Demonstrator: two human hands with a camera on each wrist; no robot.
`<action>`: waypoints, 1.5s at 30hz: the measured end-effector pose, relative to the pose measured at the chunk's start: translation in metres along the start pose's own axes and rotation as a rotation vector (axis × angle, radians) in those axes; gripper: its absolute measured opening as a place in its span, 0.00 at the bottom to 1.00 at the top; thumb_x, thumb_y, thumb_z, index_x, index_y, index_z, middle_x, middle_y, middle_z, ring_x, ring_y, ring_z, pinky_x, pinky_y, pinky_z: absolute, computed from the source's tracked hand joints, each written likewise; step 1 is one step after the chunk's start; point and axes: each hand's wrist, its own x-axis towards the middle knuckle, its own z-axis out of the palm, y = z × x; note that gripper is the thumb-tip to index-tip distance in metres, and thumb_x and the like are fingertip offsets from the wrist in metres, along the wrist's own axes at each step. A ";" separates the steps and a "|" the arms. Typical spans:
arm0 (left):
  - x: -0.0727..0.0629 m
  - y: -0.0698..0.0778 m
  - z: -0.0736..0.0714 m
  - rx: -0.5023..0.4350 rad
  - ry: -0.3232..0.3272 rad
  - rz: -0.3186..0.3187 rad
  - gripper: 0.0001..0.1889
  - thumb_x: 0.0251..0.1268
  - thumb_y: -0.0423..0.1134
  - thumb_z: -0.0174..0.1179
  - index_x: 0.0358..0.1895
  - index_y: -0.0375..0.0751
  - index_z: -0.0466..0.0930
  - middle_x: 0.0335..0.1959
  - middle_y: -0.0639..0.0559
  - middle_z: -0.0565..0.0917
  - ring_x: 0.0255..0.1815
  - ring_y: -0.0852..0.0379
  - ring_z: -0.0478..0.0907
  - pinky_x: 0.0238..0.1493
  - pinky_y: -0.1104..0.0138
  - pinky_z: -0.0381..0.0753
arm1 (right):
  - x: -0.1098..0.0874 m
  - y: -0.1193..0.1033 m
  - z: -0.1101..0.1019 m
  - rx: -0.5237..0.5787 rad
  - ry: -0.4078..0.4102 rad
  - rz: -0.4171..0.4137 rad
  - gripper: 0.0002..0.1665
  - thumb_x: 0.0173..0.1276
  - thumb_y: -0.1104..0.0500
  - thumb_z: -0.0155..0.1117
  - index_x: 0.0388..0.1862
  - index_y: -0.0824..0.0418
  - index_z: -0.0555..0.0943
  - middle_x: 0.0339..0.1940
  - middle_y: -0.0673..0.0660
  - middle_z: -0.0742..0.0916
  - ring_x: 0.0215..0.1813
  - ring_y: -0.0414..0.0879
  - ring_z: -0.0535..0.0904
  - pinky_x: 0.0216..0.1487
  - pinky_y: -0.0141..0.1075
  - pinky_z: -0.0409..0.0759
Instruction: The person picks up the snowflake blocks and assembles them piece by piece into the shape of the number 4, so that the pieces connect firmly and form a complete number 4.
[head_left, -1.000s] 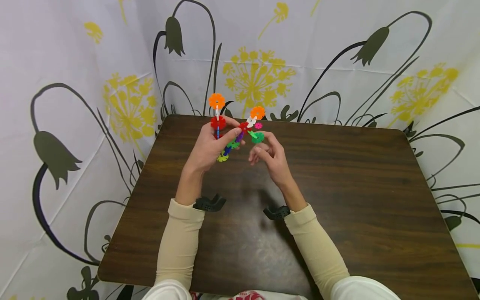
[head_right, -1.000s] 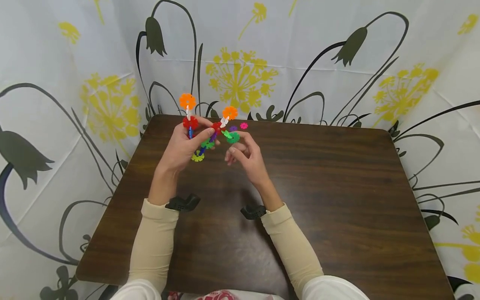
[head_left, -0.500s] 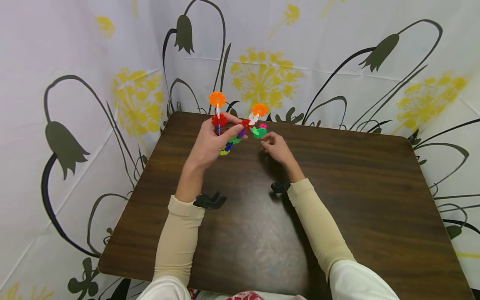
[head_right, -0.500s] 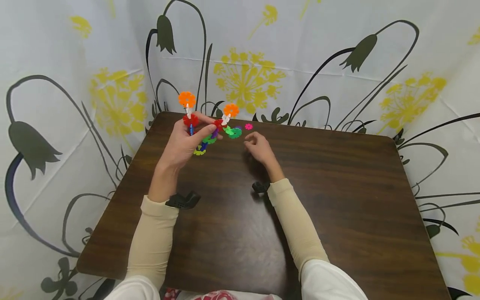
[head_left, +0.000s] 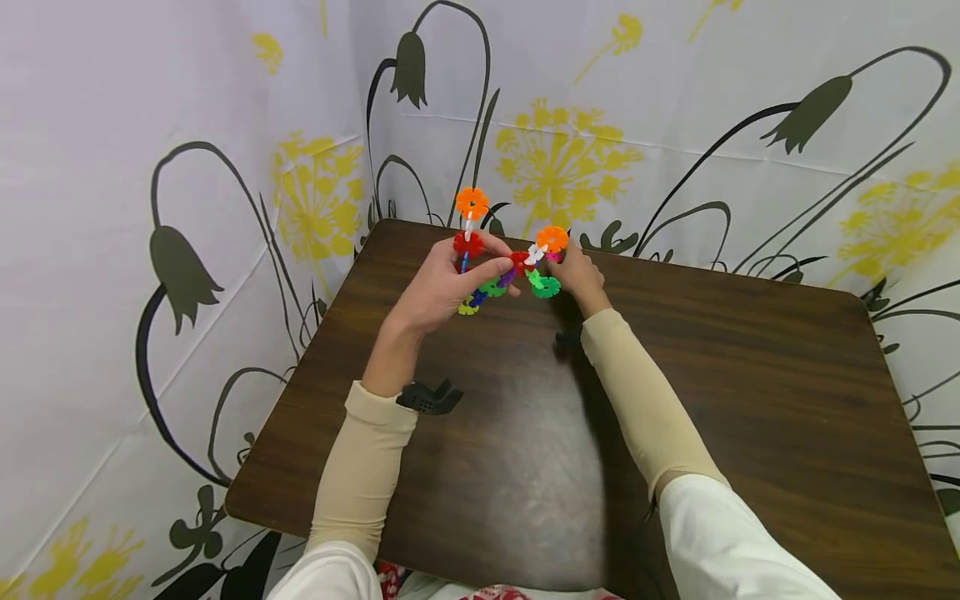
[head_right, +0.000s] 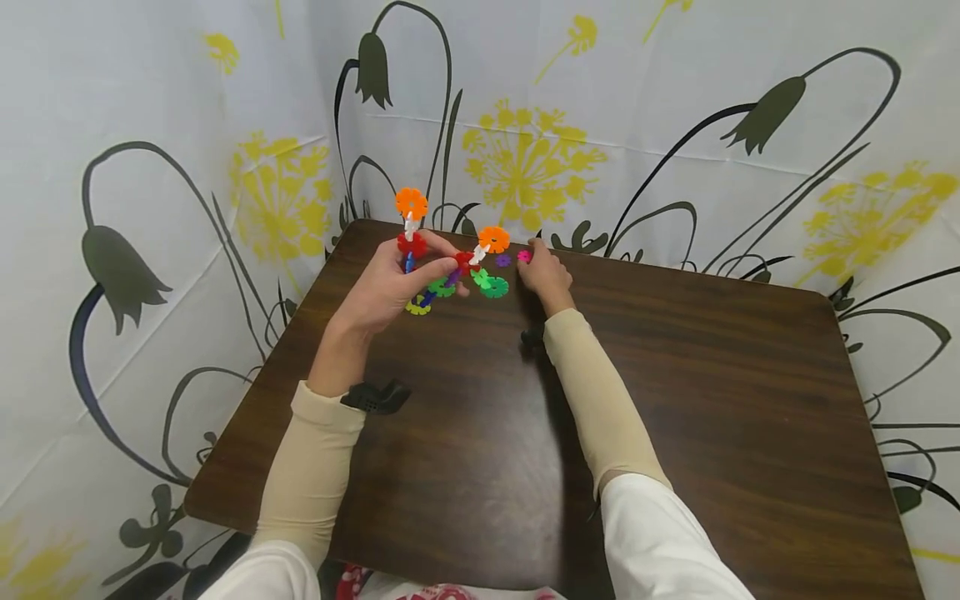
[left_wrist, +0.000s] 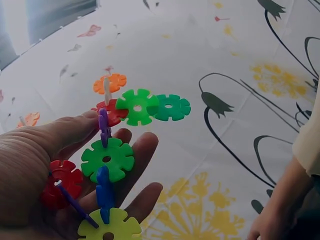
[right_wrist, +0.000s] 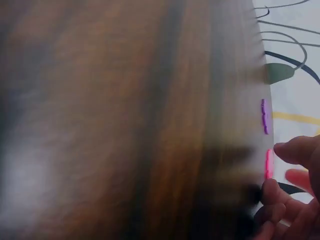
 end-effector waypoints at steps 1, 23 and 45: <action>0.000 -0.001 0.000 -0.013 0.003 -0.008 0.07 0.81 0.34 0.62 0.54 0.38 0.83 0.46 0.36 0.87 0.41 0.42 0.93 0.46 0.59 0.90 | 0.002 0.000 0.000 -0.013 0.000 0.001 0.37 0.82 0.42 0.57 0.84 0.52 0.62 0.77 0.66 0.78 0.73 0.69 0.76 0.72 0.68 0.72; 0.006 -0.004 0.007 -0.039 0.051 -0.085 0.08 0.82 0.37 0.61 0.54 0.39 0.80 0.43 0.42 0.87 0.33 0.43 0.92 0.35 0.59 0.91 | 0.014 0.006 -0.006 0.040 -0.023 0.095 0.23 0.78 0.42 0.64 0.25 0.53 0.75 0.43 0.56 0.83 0.56 0.62 0.81 0.56 0.57 0.76; 0.008 0.000 0.006 -0.046 -0.007 -0.098 0.07 0.81 0.37 0.61 0.51 0.38 0.81 0.43 0.39 0.86 0.36 0.46 0.91 0.34 0.61 0.90 | 0.004 0.010 -0.008 0.348 -0.048 -0.090 0.20 0.82 0.55 0.57 0.26 0.58 0.79 0.26 0.48 0.77 0.31 0.43 0.70 0.36 0.33 0.69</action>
